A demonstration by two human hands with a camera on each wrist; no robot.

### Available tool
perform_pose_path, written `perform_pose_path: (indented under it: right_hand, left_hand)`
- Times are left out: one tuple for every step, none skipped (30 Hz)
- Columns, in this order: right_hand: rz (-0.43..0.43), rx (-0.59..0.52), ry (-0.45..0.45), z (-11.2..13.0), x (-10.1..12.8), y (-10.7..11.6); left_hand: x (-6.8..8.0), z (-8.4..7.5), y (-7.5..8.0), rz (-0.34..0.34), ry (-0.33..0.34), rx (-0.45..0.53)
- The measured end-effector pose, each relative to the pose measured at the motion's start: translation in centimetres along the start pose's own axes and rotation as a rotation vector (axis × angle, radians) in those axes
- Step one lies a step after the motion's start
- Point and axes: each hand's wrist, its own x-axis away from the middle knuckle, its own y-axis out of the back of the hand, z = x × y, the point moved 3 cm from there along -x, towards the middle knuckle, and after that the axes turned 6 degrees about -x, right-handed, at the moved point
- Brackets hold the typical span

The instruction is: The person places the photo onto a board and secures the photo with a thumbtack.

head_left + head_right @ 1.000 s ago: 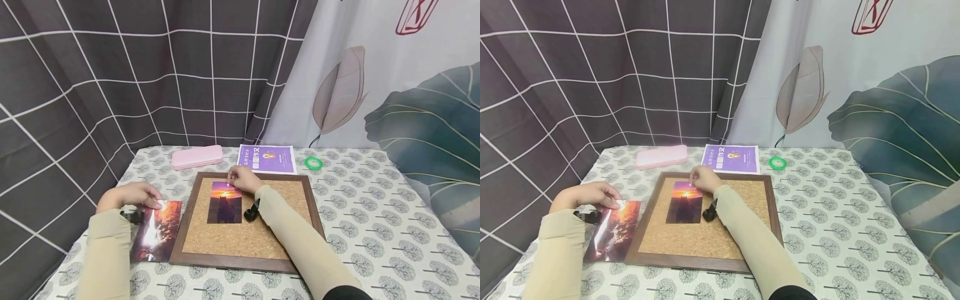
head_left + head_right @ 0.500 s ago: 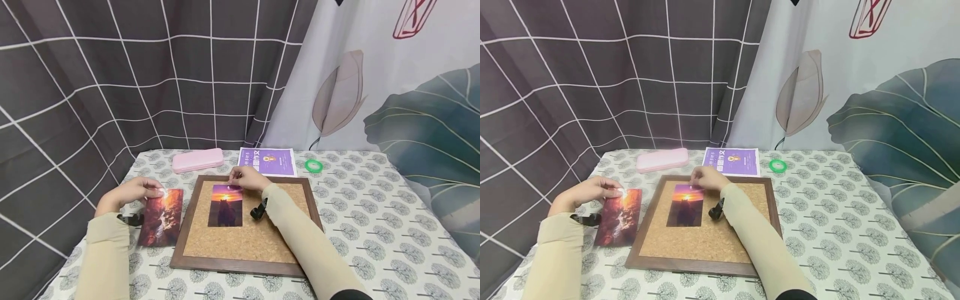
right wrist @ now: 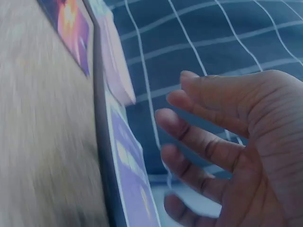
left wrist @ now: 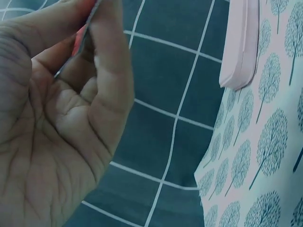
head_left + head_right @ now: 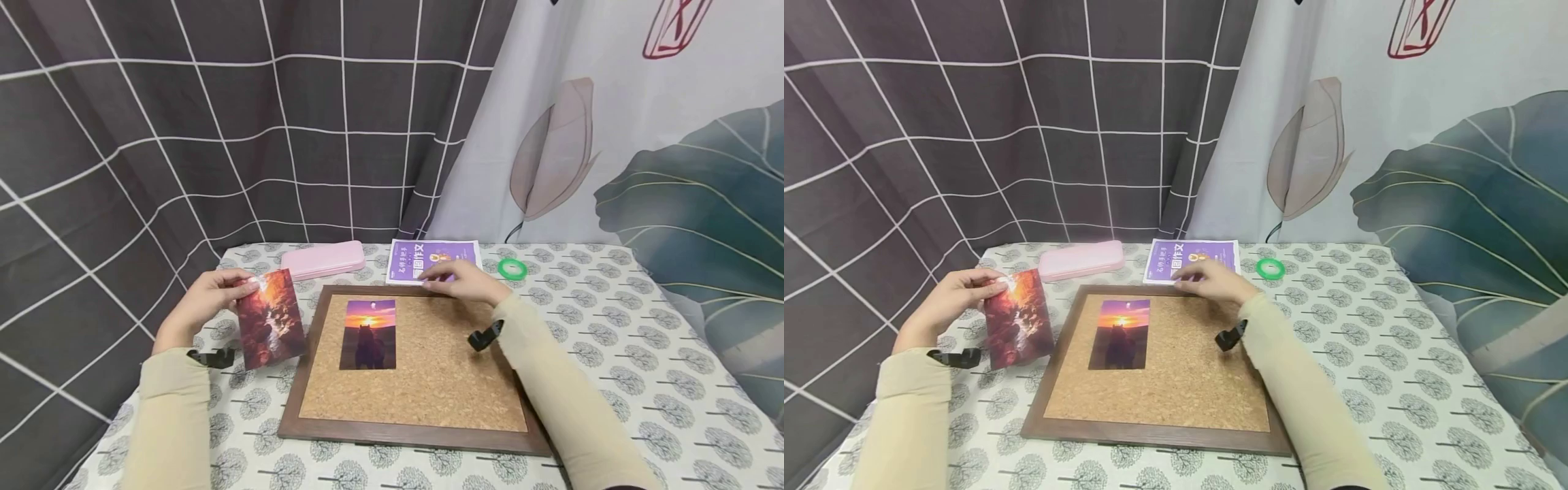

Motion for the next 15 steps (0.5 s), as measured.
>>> perform_pose_path:
  right_hand:
    - [-0.022, 0.005, -0.014, -0.5, 0.7, 0.7]
    - [-0.04, 0.01, -0.026, -1.0, 1.3, 1.3]
    - [-0.057, 0.02, -0.037, -1.6, 1.9, 1.9]
    - [-0.083, 0.026, -0.06, -2.3, 2.6, 2.6]
    - [-0.107, 0.033, -0.083, -3.0, 3.3, 3.3]
    - [-0.134, 0.04, -0.101, -3.8, 4.0, 4.0]
    - [-0.16, 0.045, -0.12, -4.6, 4.7, 4.6]
    - [-0.185, 0.05, -0.142, -5.4, 5.4, 5.2]
    - [-0.213, 0.05, -0.168, -6.3, 6.1, 5.7]
    - [-0.232, 0.041, -0.195, -7.1, 6.8, 6.1]
    - [-0.244, 0.034, -0.217, -7.8, 7.4, 6.4]
    - [-0.251, 0.023, -0.234, -8.5, 8.0, 6.6]
    - [-0.256, 0.014, -0.253, -9.3, 8.6, 6.8]
    - [-0.258, 0.004, -0.271, -9.9, 9.1, 7.0]
    - [-0.261, -0.003, -0.288, -10.6, 9.6, 7.0]
  left_hand:
    - [-0.1, -0.2, -0.1, -0.008, -0.009, 0.0]
    - [-0.2, -0.4, -0.3, -0.019, -0.015, -0.008]
    - [-0.4, -0.6, -0.5, -0.027, -0.02, -0.014]
    - [-0.6, -0.9, -0.8, -0.033, -0.032, -0.024]
    - [-0.8, -1.2, -1.1, -0.034, -0.044, -0.031]
    - [-1.0, -1.5, -1.5, -0.028, -0.056, -0.035]
    - [-1.3, -1.8, -1.8, -0.022, -0.069, -0.042]
    - [-1.6, -2.2, -2.3, -0.008, -0.082, -0.037]
    - [-1.9, -2.5, -2.7, 0.007, -0.092, -0.039]
    - [-2.2, -2.9, -3.2, 0.025, -0.104, -0.044]
    - [-2.5, -3.1, -3.6, 0.042, -0.105, -0.045]
    - [-2.8, -3.4, -4.0, 0.062, -0.105, -0.037]
    - [-3.1, -3.7, -4.4, 0.078, -0.105, -0.035]
    - [-3.4, -4.0, -4.8, 0.096, -0.104, -0.025]
    - [-3.7, -4.3, -5.2, 0.107, -0.103, -0.028]
